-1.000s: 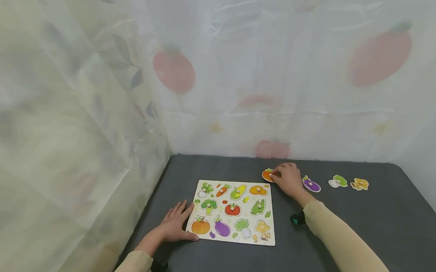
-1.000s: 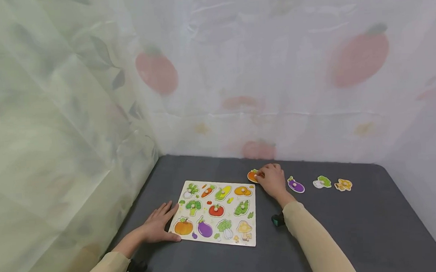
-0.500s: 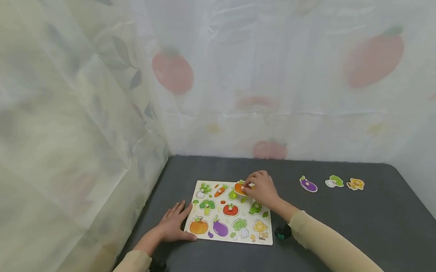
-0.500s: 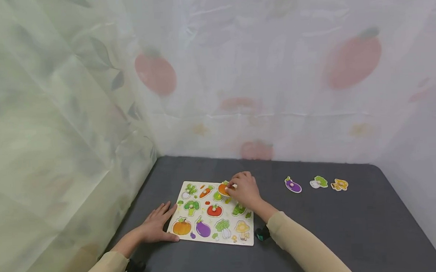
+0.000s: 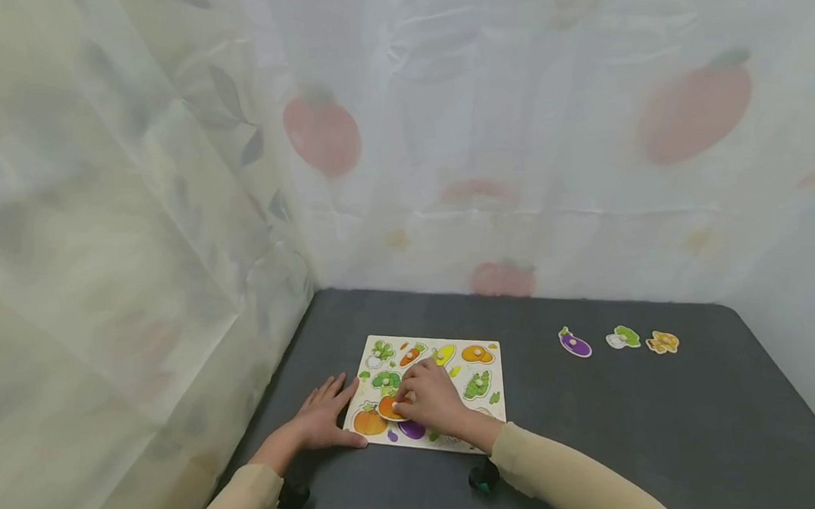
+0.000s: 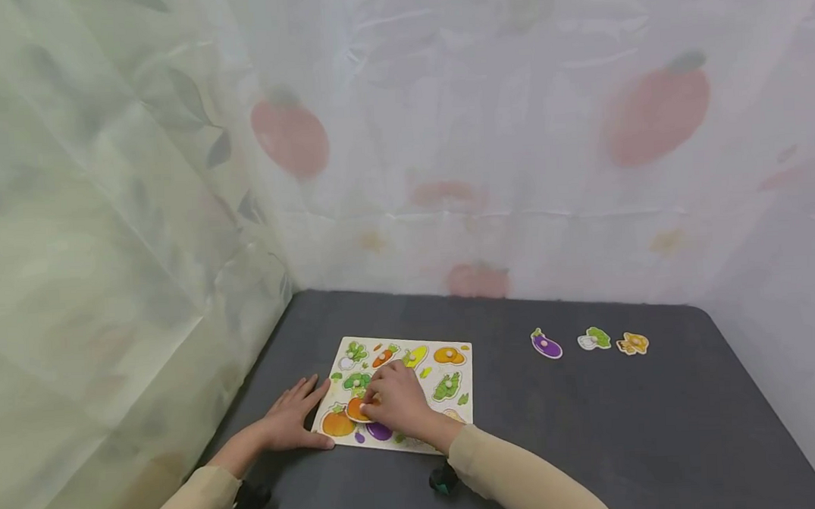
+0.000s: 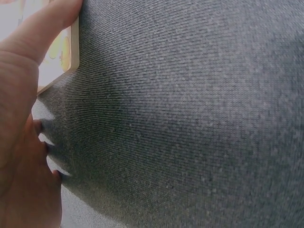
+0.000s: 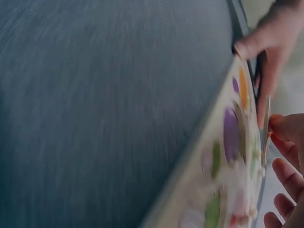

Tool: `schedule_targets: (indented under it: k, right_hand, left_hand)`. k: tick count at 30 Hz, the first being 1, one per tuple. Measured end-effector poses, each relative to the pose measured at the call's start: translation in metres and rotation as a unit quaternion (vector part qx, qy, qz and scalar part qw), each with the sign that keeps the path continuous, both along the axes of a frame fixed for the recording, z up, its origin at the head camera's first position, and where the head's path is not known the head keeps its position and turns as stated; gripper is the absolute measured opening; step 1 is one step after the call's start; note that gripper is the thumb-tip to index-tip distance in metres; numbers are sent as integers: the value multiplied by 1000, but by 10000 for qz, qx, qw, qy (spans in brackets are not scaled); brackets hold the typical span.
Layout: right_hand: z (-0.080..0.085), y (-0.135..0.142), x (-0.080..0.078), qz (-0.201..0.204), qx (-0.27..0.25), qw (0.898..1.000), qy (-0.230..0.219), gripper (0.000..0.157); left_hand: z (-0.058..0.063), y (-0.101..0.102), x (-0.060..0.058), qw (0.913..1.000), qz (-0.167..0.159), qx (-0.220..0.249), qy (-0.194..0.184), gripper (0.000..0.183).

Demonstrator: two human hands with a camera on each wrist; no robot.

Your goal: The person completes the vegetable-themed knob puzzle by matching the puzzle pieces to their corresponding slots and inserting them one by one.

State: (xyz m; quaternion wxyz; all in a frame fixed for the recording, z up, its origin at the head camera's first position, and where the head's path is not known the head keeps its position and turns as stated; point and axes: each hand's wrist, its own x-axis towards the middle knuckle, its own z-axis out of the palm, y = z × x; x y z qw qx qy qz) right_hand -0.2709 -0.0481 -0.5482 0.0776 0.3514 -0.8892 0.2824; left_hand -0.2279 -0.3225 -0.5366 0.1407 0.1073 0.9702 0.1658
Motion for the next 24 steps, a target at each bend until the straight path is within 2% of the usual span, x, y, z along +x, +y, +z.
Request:
schedule_targets:
  k: [9, 15, 24]
  right_hand:
    - [-14, -30, 9, 19, 177, 9998, 13, 11]
    - [-14, -40, 14, -17, 233, 9994, 272, 12]
    - [-18, -49, 17, 18, 134, 9991, 393, 11]
  left_hand:
    - [0, 0, 1, 9999, -28, -63, 82, 121]
    - [3, 0, 0, 9999, -40, -132, 53, 122]
    - [4, 0, 0, 9997, 42, -223, -5, 122]
